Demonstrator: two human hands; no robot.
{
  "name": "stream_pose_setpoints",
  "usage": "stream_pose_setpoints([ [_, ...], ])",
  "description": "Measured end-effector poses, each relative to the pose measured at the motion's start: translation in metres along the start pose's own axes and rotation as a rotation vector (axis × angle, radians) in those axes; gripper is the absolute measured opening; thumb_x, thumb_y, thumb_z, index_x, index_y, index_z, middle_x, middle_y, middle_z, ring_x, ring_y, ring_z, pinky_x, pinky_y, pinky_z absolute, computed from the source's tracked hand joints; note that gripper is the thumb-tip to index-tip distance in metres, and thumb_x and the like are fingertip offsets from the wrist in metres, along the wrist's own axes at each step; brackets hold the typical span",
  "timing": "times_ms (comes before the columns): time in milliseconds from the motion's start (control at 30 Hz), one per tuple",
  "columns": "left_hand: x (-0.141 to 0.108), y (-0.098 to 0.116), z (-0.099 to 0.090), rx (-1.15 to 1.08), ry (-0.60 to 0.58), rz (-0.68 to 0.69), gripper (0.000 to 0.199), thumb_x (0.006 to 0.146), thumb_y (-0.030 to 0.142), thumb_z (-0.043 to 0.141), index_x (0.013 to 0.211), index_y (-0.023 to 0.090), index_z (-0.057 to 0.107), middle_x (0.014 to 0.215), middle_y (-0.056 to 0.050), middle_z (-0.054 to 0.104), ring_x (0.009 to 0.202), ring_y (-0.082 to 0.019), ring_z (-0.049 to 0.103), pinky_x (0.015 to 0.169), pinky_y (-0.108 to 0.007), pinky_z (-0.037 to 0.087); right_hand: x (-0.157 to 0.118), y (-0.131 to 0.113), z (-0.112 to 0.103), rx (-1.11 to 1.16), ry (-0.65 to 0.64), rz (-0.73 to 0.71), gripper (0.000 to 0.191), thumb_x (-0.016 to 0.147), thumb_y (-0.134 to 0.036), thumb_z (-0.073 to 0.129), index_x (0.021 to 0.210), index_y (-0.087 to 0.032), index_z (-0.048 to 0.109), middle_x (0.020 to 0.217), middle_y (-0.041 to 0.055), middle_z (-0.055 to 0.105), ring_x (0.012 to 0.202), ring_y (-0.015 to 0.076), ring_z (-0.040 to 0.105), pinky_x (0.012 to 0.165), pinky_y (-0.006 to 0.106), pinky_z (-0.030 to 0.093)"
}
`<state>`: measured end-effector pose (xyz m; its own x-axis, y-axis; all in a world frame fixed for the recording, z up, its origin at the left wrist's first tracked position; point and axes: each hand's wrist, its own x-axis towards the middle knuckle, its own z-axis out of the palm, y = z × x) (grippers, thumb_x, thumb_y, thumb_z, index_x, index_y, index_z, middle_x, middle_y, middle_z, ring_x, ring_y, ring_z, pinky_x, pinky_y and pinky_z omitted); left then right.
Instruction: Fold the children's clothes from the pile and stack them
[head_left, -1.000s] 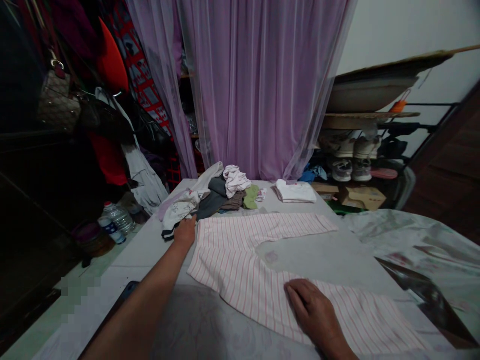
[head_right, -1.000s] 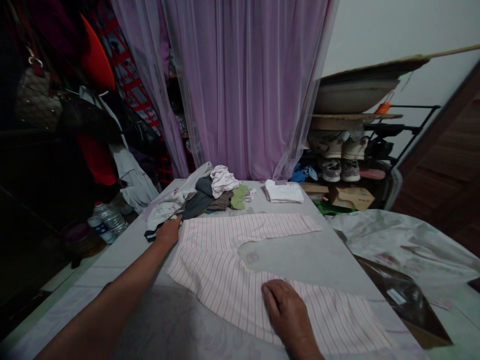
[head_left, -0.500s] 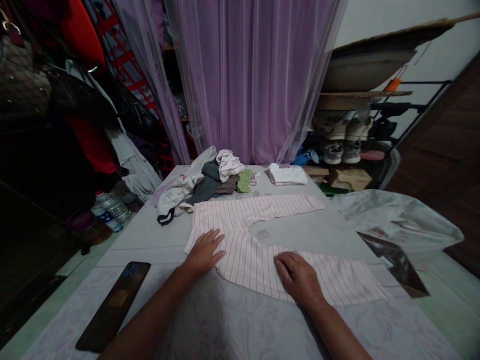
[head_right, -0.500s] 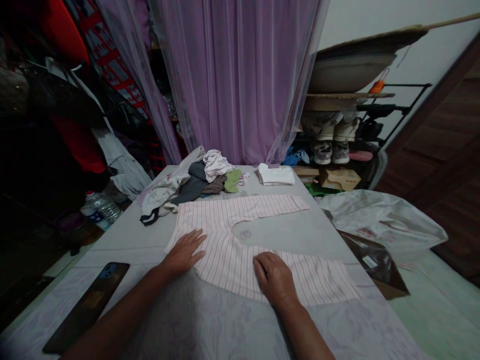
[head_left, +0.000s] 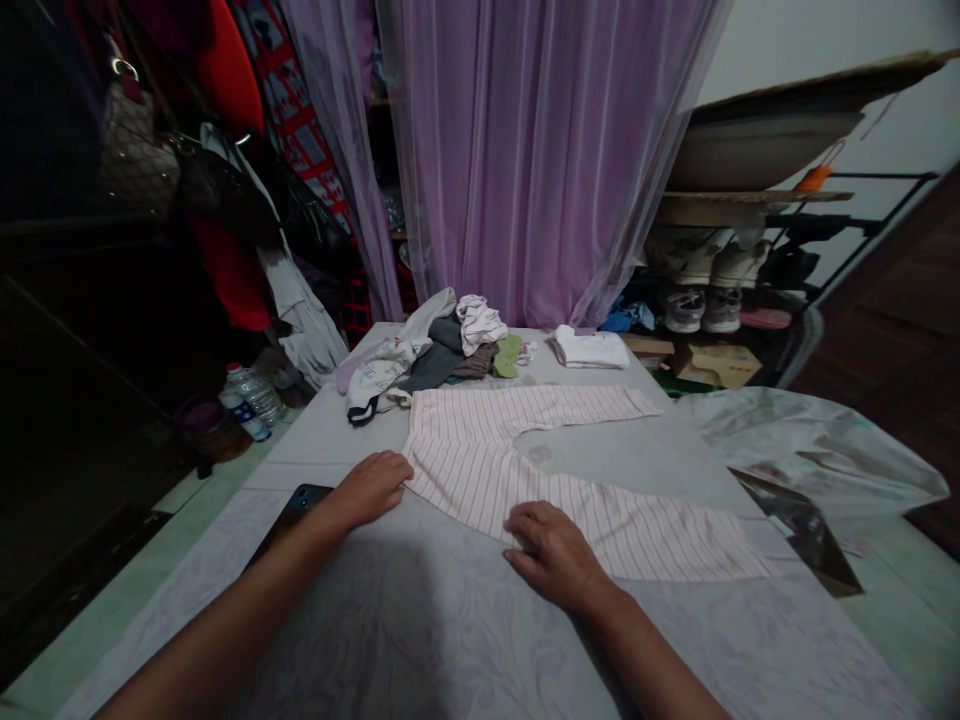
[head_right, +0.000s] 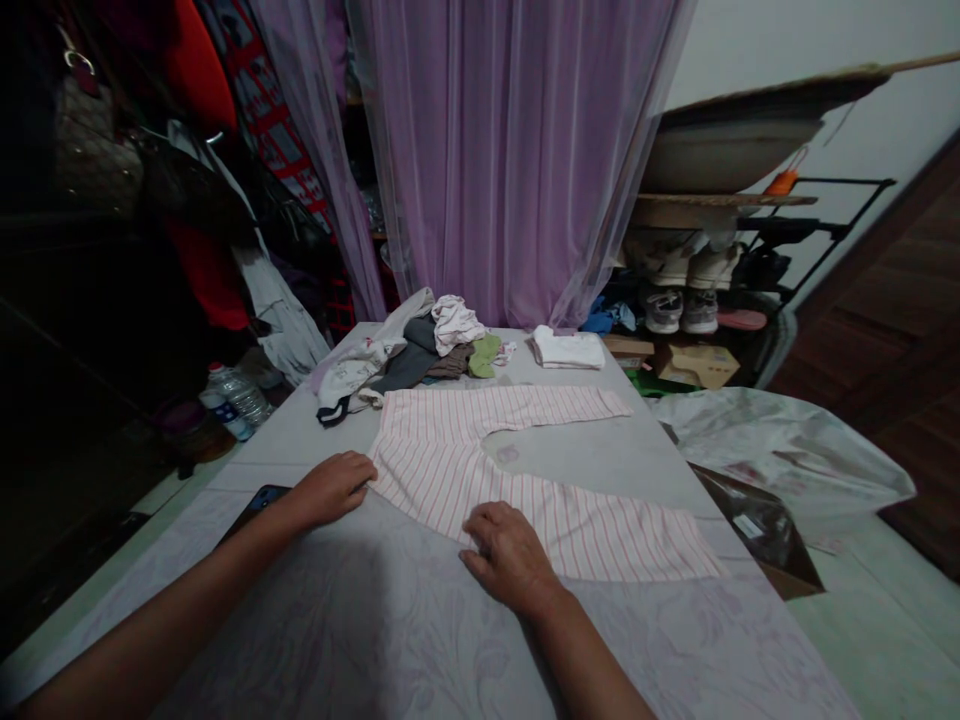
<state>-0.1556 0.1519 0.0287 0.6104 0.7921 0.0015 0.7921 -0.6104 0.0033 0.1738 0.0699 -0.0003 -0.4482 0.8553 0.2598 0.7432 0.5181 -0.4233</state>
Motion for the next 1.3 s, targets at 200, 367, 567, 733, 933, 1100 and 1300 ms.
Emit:
stream_pose_setpoints([
  [200, 0.007, 0.0, -0.009, 0.185, -0.02, 0.048, 0.013, 0.086, 0.016, 0.05, 0.091, 0.02, 0.061, 0.098, -0.008, 0.064, 0.096, -0.023, 0.056, 0.088, -0.037, 0.04, 0.006, -0.004, 0.004, -0.126, -0.002, 0.035, 0.016, 0.092, -0.021, 0.051, 0.092, -0.018, 0.067, 0.092, 0.0074, 0.066, 0.088, 0.0201, 0.059, 0.08, 0.032, 0.045],
  [367, -0.003, 0.002, -0.023, 0.203, -0.107, 0.031, 0.012, 0.077, 0.015, 0.055, 0.083, 0.018, 0.064, 0.093, -0.01, 0.066, 0.096, -0.025, 0.058, 0.09, -0.04, 0.041, 0.002, -0.014, 0.003, -0.1, -0.071, 0.046, 0.022, 0.096, -0.027, 0.046, 0.088, -0.018, 0.064, 0.084, 0.0053, 0.065, 0.08, 0.0171, 0.059, 0.074, 0.028, 0.043],
  [567, 0.025, 0.018, -0.027, 0.097, -0.067, -0.152, 0.029, 0.084, 0.015, 0.043, 0.09, 0.019, 0.07, 0.095, -0.012, 0.072, 0.096, -0.027, 0.064, 0.09, -0.043, 0.044, 0.02, -0.02, -0.007, 0.053, -0.059, 0.111, 0.025, 0.095, -0.028, 0.045, 0.085, -0.021, 0.067, 0.083, 0.0029, 0.069, 0.08, 0.0157, 0.063, 0.073, 0.026, 0.045],
  [733, 0.081, 0.037, 0.007, -0.101, 0.104, -0.158, 0.048, 0.095, 0.032, 0.033, 0.136, 0.017, 0.052, 0.146, -0.011, 0.049, 0.137, -0.024, 0.042, 0.111, -0.043, 0.034, 0.077, -0.03, 0.024, 0.005, 0.066, 0.112, 0.038, 0.093, -0.025, 0.046, 0.128, -0.016, 0.058, 0.133, 0.0131, 0.06, 0.123, 0.0225, 0.054, 0.103, 0.037, 0.041],
  [933, 0.093, 0.033, 0.051, -0.061, 0.202, -0.281, 0.055, 0.096, 0.044, 0.036, 0.143, 0.015, 0.044, 0.153, -0.015, 0.04, 0.143, -0.029, 0.032, 0.117, -0.049, 0.025, 0.067, -0.01, 0.04, -0.154, -0.094, 0.071, 0.059, 0.097, -0.045, 0.043, 0.146, -0.012, 0.04, 0.155, 0.0161, 0.033, 0.144, 0.0308, 0.028, 0.116, 0.056, 0.02],
  [1100, 0.089, 0.026, 0.055, -0.014, 0.22, -0.272, 0.055, 0.096, 0.044, 0.035, 0.14, 0.014, 0.048, 0.15, -0.015, 0.045, 0.141, -0.029, 0.037, 0.116, -0.045, 0.027, -0.01, 0.035, 0.004, -0.253, -0.047, 0.076, 0.059, 0.096, -0.045, 0.047, 0.148, -0.019, 0.038, 0.155, 0.0123, 0.034, 0.144, 0.0275, 0.028, 0.117, 0.054, 0.02],
  [1300, 0.095, 0.021, 0.055, 0.032, 0.213, -0.272, 0.056, 0.094, 0.045, 0.036, 0.138, 0.014, 0.05, 0.148, -0.015, 0.047, 0.139, -0.03, 0.039, 0.114, -0.047, 0.031, -0.057, 0.068, -0.032, -0.291, 0.11, 0.251, 0.044, 0.095, -0.036, 0.047, 0.134, -0.02, 0.056, 0.144, 0.0129, 0.051, 0.135, 0.0275, 0.043, 0.11, 0.049, 0.033],
])
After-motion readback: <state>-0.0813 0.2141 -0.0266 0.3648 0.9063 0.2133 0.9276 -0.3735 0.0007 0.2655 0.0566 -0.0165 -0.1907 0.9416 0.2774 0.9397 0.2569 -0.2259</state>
